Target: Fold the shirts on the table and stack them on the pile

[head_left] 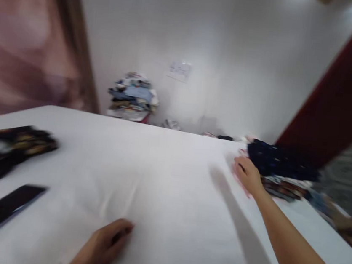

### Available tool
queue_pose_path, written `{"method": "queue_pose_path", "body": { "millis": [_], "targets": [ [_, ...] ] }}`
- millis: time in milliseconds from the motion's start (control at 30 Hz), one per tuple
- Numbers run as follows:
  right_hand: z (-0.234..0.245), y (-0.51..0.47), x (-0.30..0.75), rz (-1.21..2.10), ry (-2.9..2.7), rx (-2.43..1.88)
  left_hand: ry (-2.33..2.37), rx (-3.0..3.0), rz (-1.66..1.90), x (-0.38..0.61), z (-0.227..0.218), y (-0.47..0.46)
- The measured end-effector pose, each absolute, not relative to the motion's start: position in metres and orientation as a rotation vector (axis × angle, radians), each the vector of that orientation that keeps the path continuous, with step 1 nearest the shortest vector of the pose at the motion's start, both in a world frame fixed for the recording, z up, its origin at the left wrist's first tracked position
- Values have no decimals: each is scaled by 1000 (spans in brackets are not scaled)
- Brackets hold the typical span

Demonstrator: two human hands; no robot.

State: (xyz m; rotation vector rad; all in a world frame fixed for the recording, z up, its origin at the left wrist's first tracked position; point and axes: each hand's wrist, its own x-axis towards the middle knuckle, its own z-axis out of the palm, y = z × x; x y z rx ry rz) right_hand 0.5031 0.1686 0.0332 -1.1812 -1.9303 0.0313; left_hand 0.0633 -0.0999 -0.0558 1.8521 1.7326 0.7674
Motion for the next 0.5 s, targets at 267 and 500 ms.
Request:
{"method": "queue_pose_path", "body": {
  "millis": [267, 500],
  "targets": [
    [-53, 79, 315, 850, -2316, -821, 1691, 1609, 778, 78, -20, -105],
    [-51, 45, 261, 786, -2548, -748, 1861, 1575, 1104, -2, 34, -106]
  ]
}}
